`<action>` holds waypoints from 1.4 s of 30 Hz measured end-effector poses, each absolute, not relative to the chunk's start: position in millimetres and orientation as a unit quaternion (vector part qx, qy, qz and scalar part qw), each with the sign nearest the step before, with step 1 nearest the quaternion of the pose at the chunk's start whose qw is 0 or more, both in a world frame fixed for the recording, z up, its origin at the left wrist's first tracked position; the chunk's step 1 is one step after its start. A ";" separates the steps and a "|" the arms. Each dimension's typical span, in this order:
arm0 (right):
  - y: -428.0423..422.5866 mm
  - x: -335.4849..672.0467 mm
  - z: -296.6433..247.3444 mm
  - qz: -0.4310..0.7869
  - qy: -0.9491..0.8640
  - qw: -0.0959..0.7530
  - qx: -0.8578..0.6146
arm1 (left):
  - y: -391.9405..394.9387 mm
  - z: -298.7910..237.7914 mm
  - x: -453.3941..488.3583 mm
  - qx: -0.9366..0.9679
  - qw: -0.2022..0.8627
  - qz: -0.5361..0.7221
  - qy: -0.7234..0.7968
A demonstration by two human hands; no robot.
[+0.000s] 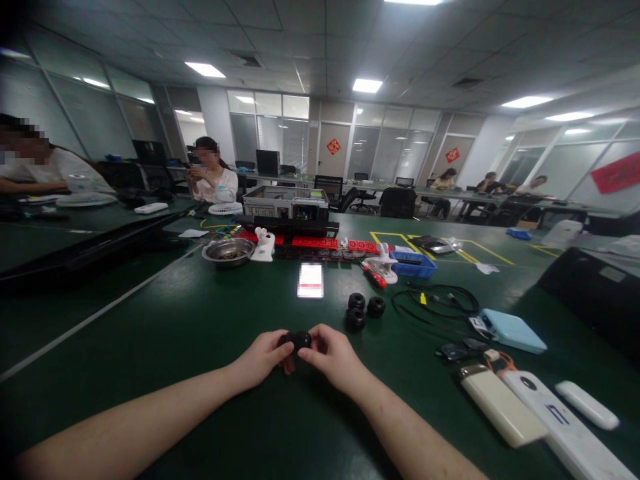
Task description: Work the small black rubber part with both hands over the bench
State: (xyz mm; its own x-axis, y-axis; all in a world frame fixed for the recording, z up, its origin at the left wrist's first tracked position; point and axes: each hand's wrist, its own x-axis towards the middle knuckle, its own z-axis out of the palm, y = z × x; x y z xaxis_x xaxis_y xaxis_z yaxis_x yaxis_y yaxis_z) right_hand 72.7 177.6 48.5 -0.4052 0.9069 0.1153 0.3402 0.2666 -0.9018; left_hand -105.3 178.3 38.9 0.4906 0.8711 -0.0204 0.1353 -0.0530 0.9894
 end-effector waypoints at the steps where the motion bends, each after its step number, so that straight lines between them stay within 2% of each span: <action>1: 176.1 72.3 50.4 0.411 -0.731 0.332 -0.432 | 179.7 36.8 -105.2 0.641 0.572 0.330 0.391; 11: 162.0 67.3 56.9 0.262 -0.795 0.306 -0.453 | 186.0 33.5 -103.6 0.584 0.628 0.331 0.393; 15: 164.9 69.0 54.4 0.304 -0.785 0.310 -0.442 | 185.8 31.1 -103.9 0.594 0.615 0.353 0.380; 21: 178.9 70.9 39.4 0.470 -0.687 0.331 -0.445 | 179.8 38.3 -105.3 0.623 0.562 0.357 0.411; 24: 182.0 70.0 38.1 0.512 -0.661 0.320 -0.445 | 177.3 40.5 -105.9 0.653 0.530 0.360 0.404; 31: 178.6 73.6 47.9 0.432 -0.716 0.336 -0.434 | 180.7 34.2 -105.0 0.609 0.615 0.339 0.370; 37: 172.7 73.8 57.9 0.375 -0.765 0.321 -0.413 | 186.7 28.7 -104.1 0.585 0.619 0.343 0.396; 42: 171.0 71.8 56.9 0.374 -0.764 0.325 -0.414 | 184.5 33.9 -103.9 0.599 0.599 0.361 0.391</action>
State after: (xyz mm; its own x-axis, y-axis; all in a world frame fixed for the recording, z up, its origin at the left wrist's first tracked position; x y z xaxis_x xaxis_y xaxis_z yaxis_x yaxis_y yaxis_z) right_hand 71.8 171.0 56.9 -0.4461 0.8755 0.1860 0.3897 0.3771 -0.8402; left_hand -103.9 184.5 33.9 0.4343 0.9001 -0.0354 0.0357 0.0220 0.9991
